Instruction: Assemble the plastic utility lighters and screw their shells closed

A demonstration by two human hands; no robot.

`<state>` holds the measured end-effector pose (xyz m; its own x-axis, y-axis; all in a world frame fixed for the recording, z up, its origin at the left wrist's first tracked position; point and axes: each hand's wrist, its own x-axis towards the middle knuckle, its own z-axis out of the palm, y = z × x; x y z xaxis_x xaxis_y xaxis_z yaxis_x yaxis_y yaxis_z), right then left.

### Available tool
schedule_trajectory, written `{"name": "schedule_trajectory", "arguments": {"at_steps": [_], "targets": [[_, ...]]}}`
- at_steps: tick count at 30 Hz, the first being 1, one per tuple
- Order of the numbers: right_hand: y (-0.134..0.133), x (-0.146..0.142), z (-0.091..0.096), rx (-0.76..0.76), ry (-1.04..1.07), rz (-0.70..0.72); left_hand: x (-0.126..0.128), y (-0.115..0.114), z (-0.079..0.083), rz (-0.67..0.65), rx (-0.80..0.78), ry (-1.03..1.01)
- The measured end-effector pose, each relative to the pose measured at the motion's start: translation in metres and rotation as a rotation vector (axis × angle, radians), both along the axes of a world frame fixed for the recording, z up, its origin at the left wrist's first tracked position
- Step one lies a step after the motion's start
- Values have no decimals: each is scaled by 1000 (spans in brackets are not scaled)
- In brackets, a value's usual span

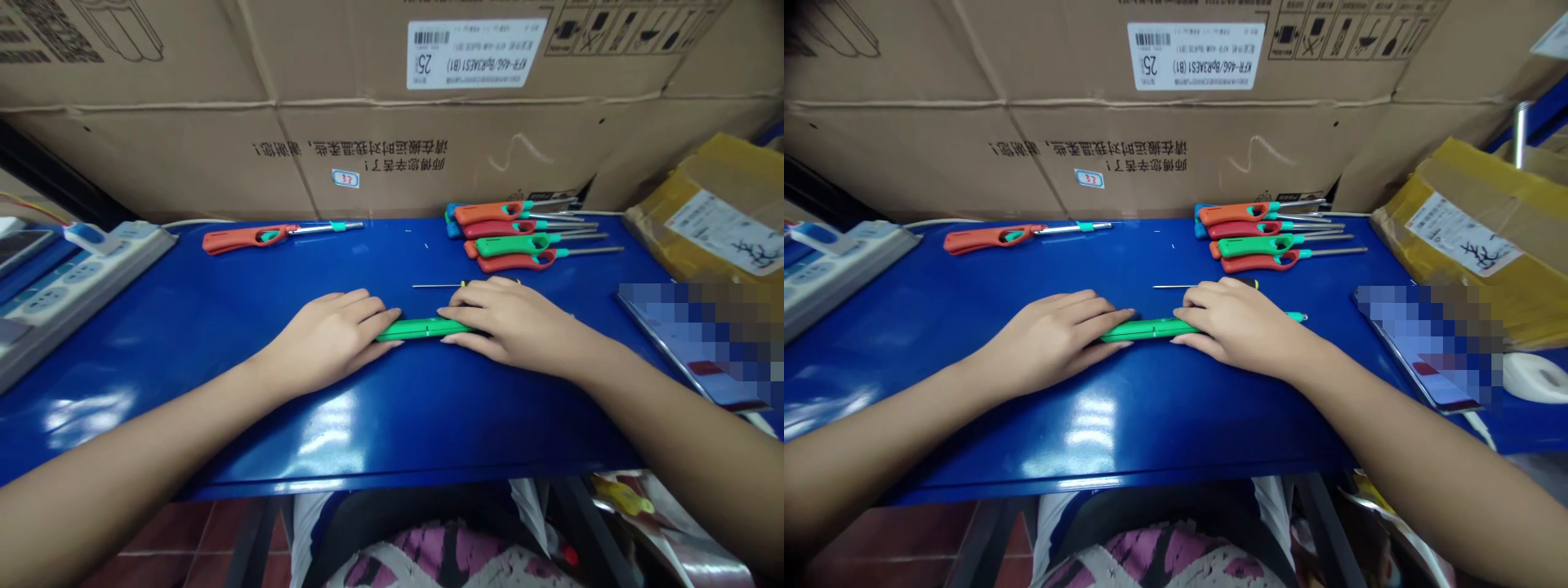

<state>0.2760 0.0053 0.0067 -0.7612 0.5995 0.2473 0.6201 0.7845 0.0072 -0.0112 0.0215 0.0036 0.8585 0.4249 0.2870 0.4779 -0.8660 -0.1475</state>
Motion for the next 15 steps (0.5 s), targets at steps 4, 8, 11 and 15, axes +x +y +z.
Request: {"name": "schedule_trajectory", "arguments": {"at_steps": [4, 8, 11, 15], "targets": [[-1, 0, 1, -33, 37, 14, 1, 0, 1, -31, -95, -44], [-4, 0, 2, -20, 46, 6, 3, -1, 0, -39, -92, -62], [-4, -1, 2, -17, 51, -18, 3, -1, 0, -45, -80, -55], [-6, -7, 0, 34, 120, 0, 3, -3, 2, -47, -55, -60]]}}
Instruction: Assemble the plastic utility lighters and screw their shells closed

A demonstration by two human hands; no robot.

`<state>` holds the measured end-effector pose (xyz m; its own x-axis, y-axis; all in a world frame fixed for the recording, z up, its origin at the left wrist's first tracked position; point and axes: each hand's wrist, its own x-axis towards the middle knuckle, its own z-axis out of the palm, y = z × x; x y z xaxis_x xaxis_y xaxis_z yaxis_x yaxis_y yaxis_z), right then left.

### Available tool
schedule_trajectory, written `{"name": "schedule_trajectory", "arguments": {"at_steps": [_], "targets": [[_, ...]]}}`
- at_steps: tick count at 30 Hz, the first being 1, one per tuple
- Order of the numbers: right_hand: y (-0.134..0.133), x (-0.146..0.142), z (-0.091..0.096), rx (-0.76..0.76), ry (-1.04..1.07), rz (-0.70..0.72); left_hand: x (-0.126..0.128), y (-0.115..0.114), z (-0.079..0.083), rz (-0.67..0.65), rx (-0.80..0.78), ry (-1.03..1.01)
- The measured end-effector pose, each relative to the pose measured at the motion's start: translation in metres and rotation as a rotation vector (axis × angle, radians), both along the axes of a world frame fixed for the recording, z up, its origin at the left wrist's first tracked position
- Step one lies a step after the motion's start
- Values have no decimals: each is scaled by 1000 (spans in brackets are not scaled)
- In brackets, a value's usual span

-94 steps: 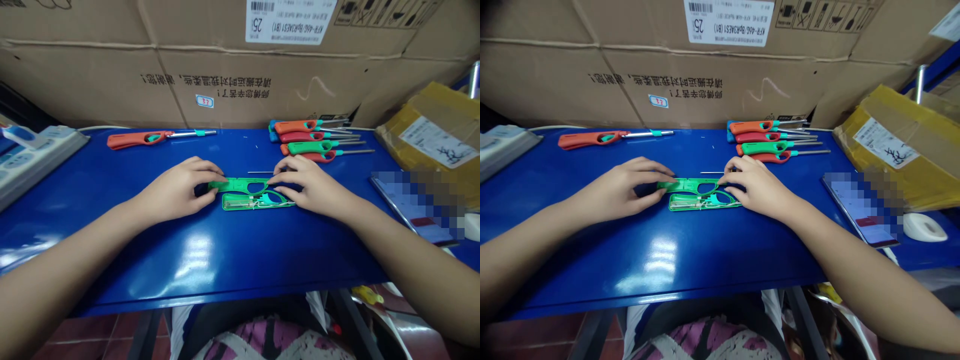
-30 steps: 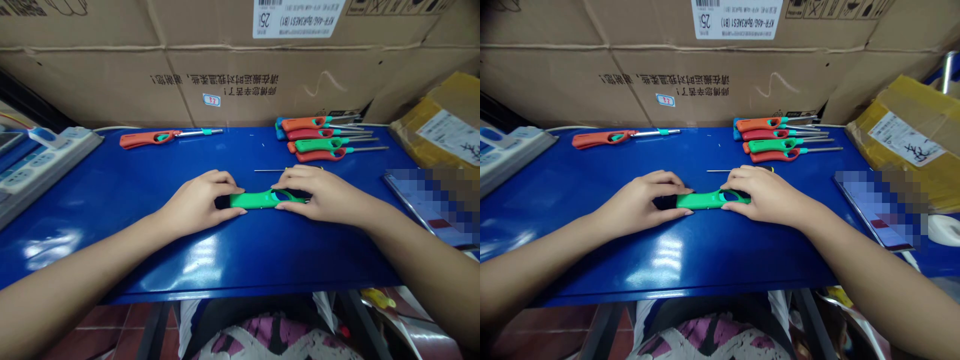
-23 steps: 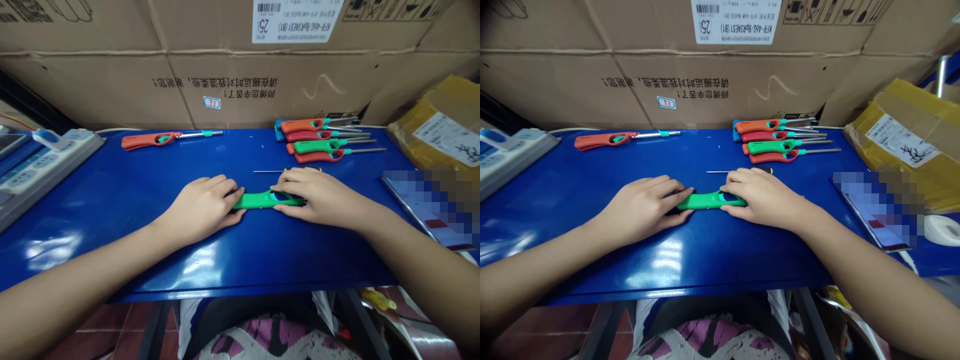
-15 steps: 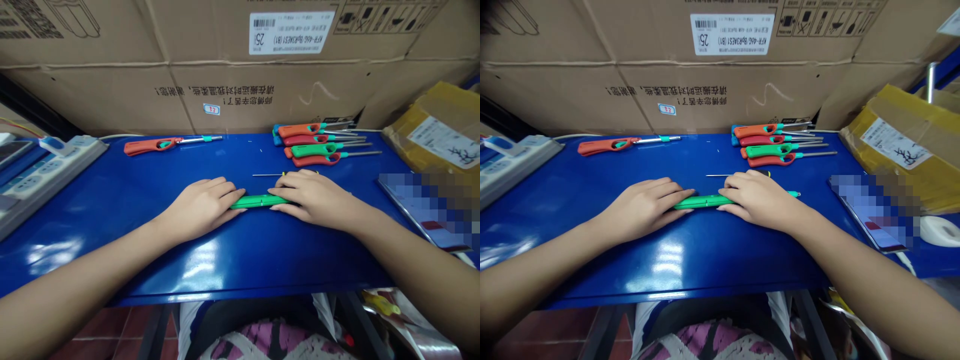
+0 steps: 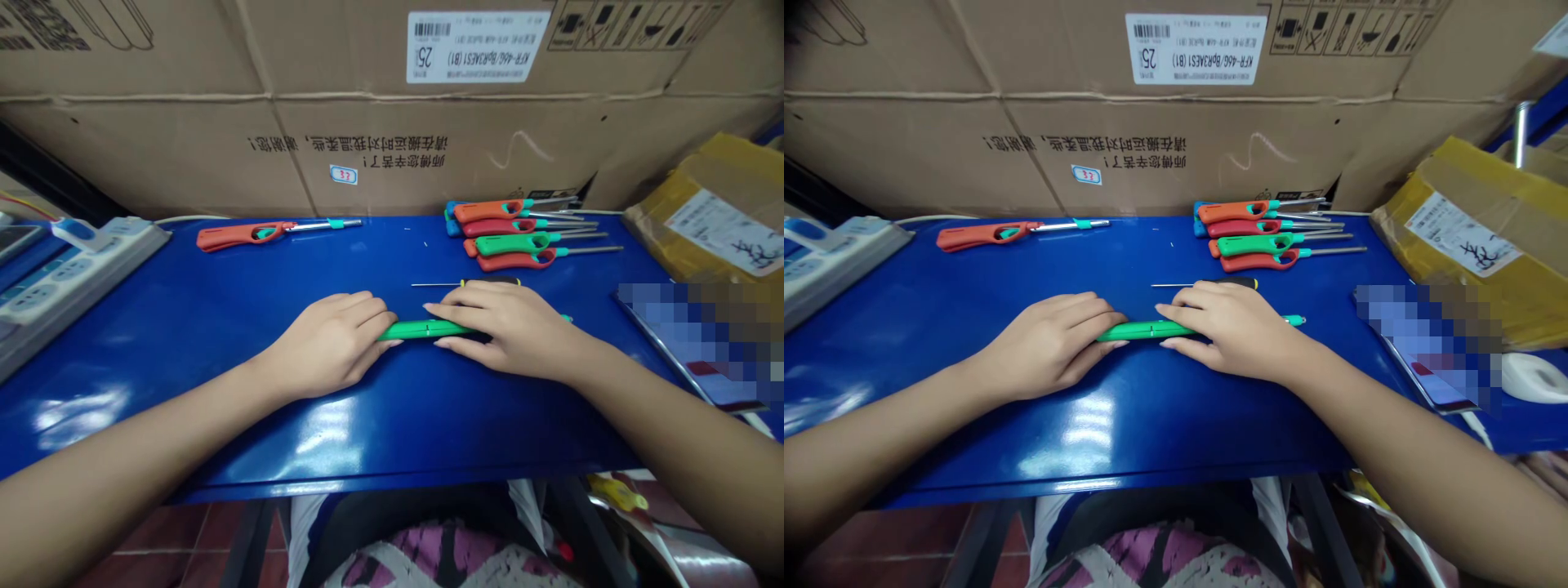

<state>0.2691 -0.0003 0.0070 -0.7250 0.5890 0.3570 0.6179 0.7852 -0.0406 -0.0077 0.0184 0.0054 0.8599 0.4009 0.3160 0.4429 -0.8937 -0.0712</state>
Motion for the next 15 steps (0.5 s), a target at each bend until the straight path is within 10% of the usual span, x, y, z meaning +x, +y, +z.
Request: {"name": "schedule_trajectory", "arguments": {"at_steps": [11, 15], "targets": [[-7, -13, -4, -37, 92, 78, 9, -8, -3, -7, -49, -16], [-4, -8, -1, -103, 86, 3, 7, -5, 2, 34, -325, -102]]}}
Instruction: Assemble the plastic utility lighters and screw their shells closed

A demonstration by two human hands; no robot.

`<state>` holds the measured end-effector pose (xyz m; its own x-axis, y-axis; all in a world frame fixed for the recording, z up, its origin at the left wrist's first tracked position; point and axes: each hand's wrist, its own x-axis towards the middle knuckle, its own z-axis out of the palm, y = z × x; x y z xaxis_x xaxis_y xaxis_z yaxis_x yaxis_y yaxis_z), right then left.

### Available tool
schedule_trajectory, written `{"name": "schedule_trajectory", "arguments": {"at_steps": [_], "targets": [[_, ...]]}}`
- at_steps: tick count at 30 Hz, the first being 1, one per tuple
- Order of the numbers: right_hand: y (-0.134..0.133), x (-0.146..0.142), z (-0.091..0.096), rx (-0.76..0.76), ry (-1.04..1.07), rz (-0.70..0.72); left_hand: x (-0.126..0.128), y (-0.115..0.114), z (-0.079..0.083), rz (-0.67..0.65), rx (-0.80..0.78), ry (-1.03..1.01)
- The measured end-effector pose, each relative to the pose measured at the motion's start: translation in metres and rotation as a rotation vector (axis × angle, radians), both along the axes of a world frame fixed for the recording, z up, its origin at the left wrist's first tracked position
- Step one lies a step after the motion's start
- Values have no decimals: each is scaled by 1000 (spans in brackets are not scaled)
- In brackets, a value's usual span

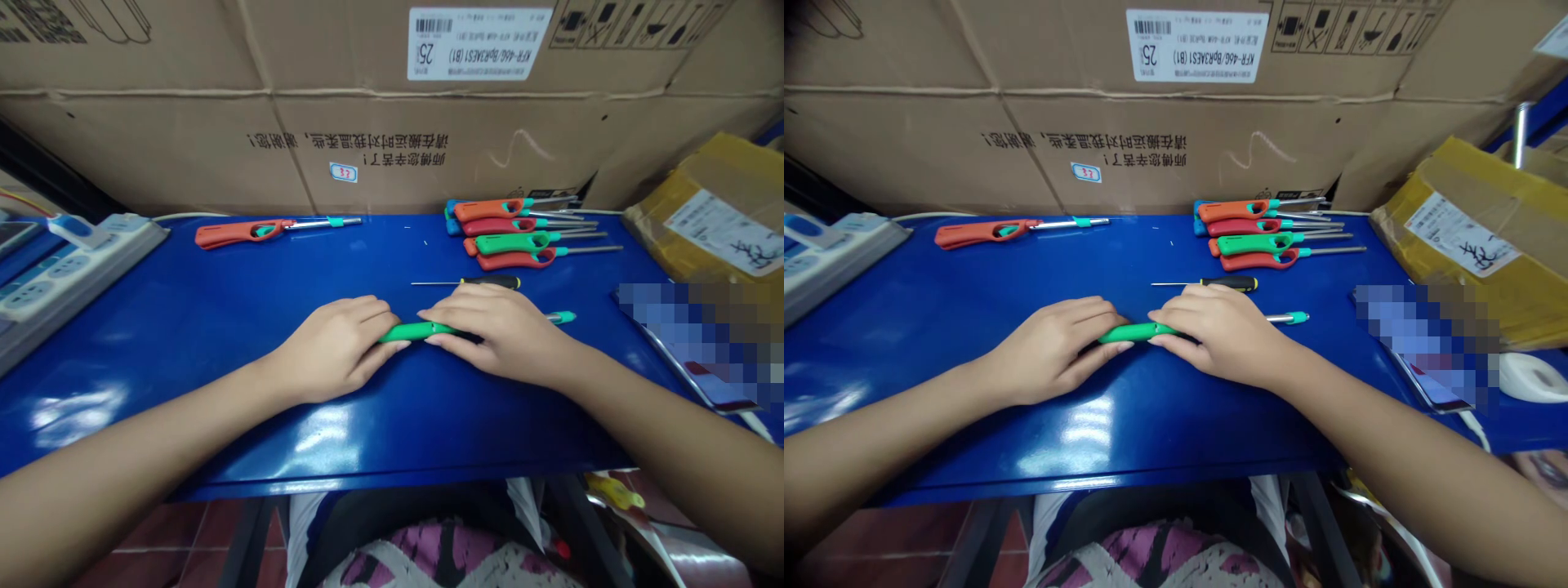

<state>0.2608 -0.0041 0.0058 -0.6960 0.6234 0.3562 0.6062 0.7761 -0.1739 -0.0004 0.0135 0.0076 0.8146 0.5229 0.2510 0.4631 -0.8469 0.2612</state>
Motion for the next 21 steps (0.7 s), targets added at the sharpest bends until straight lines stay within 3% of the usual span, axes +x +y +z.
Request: {"name": "schedule_trajectory", "arguments": {"at_steps": [5, 7, 8, 10, 16, 21], "targets": [[5, 9, 1, 38, -58, -15, -1, 5, 6, 203, -791, -348], [6, 11, 0, 38, -56, -5, -1, 6, 7, 236, -971, -433], [7, 12, 0, 38, -50, 1, 0, 6, 7, 237, -983, -455], [7, 12, 0, 28, -42, 3, -1, 6, 6, 210, -888, -477], [6, 12, 2, -49, 7, 2, -5, 4, 1, 58, -284, -435], [2, 5, -3, -100, 85, 55, -4, -1, -3, -17, -180, -388]]}}
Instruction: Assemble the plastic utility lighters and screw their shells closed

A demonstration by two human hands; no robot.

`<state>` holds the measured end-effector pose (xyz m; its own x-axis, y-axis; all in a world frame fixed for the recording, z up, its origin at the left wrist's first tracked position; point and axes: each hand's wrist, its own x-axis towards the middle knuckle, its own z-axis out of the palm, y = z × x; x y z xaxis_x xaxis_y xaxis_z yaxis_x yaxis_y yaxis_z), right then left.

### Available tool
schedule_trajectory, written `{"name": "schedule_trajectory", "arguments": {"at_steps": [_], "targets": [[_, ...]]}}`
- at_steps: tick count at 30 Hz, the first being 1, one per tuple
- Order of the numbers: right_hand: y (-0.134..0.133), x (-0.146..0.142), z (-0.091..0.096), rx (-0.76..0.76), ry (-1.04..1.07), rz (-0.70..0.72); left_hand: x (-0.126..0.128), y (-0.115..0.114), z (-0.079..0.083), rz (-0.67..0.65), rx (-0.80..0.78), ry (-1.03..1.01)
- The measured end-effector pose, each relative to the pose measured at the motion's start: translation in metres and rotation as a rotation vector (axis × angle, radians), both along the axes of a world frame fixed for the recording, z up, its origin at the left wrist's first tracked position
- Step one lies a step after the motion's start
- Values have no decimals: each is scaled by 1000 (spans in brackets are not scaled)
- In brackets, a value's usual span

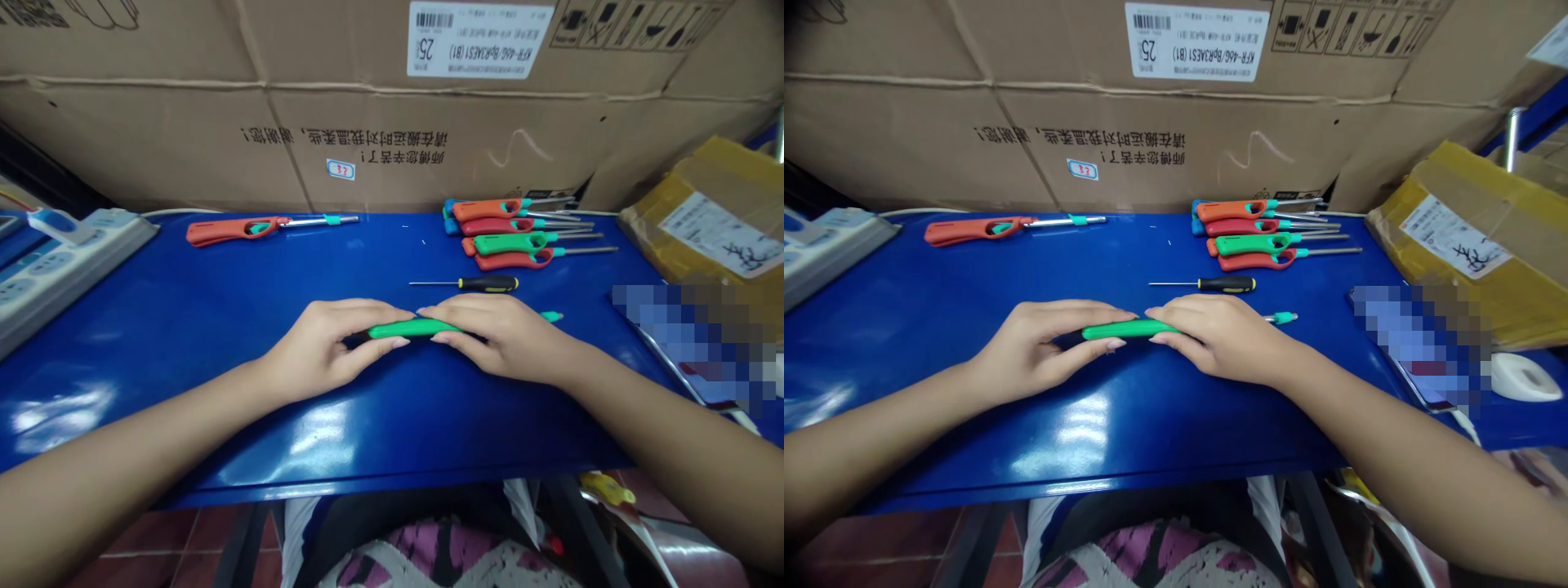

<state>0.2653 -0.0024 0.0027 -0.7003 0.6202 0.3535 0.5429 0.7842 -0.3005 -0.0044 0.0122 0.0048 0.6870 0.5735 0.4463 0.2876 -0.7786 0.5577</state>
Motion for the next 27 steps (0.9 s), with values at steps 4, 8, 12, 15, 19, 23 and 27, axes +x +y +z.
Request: {"name": "schedule_trajectory", "arguments": {"at_steps": [4, 8, 12, 15, 19, 23, 27], "targets": [[-2, -4, 0, 7, 2, -25, 1, -2, -1, 39, -1, 14], [0, 0, 5, -11, -43, -55, -1, 3, 2, 64, -29, 25], [6, 10, 10, 30, -132, -81, -4, 10, 5, 98, -70, -23], [8, 15, 12, -37, -142, -89, -5, 12, 6, 83, -154, -72], [7, 13, 12, -96, -153, -114, -6, 12, 7, 67, -130, -31], [7, 8, 9, -105, -184, -146, -6, 12, 5, 76, -13, 74], [8, 6, 6, -120, -152, -107, -5, 14, -2, 13, 39, 147]]}}
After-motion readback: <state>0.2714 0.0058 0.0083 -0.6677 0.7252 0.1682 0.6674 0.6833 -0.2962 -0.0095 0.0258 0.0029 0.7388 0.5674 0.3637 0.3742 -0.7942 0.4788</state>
